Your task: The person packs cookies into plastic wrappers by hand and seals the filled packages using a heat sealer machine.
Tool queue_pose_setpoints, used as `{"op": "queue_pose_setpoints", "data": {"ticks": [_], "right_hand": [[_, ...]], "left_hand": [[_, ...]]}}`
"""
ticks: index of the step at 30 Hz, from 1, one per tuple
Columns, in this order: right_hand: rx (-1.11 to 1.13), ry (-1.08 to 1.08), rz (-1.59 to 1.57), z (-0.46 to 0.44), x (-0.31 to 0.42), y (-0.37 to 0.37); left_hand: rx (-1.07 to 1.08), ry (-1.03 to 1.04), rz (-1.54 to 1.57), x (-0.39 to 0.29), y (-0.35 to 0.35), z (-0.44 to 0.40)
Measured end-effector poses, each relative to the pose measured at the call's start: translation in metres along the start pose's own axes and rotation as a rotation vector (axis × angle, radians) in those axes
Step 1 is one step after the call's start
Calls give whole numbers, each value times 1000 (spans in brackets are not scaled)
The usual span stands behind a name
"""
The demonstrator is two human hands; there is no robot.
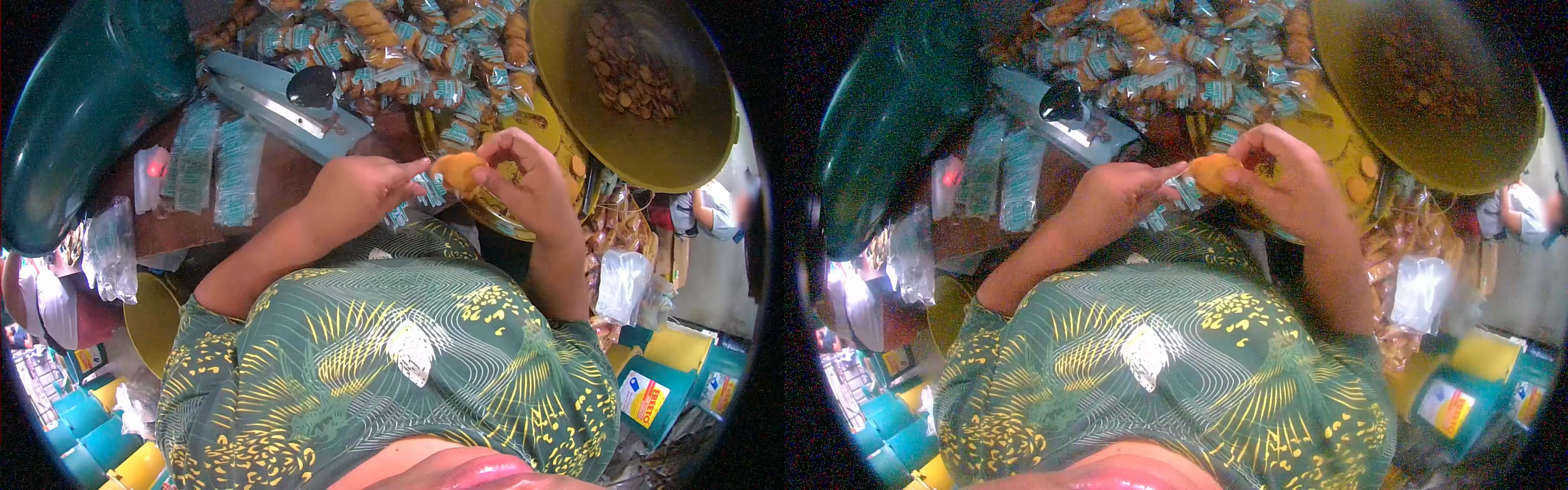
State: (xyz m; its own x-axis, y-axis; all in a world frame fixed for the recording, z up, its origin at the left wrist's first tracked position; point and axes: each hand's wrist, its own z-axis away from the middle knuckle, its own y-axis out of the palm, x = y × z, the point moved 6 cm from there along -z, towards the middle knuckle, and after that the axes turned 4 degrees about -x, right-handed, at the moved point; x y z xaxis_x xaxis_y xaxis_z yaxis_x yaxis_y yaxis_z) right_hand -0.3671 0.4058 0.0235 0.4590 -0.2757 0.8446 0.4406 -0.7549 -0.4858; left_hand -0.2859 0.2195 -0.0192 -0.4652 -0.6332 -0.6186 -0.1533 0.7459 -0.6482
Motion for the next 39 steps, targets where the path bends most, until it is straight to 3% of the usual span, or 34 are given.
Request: {"op": "queue_pose_setpoints", "data": {"ticks": [2,5,7,13,20,22,25,31,32,35,38,39], "right_hand": [[-11,69,-53,2,-10,5],[51,130,39,1,-22,9],[90,150,82,1,-28,10],[21,320,-381,-1,-49,15],[47,190,-258,1,-42,10],[-11,41,-161,0,-35,8],[-91,8,-311,-1,-26,2],[95,-172,-236,-4,-17,3],[100,-100,-229,-4,-21,4],[111,111,-236,-2,-32,10],[93,245,-334,-2,-37,18],[71,247,-387,-1,-37,20]], "left_hand": [[53,21,-145,-9,1,-3],[-107,119,-182,-15,-10,-4],[-62,116,-191,-13,-9,-2],[-98,151,-219,-15,-11,-1],[-140,182,-163,-15,-8,0],[-131,141,-136,-12,-8,0],[-104,74,-30,-9,-6,-1],[-18,-179,336,9,7,5],[0,-208,396,8,8,4],[126,-85,2,-7,-3,0],[174,-52,-205,-12,-6,0],[156,-105,-73,-9,-5,0]]}}
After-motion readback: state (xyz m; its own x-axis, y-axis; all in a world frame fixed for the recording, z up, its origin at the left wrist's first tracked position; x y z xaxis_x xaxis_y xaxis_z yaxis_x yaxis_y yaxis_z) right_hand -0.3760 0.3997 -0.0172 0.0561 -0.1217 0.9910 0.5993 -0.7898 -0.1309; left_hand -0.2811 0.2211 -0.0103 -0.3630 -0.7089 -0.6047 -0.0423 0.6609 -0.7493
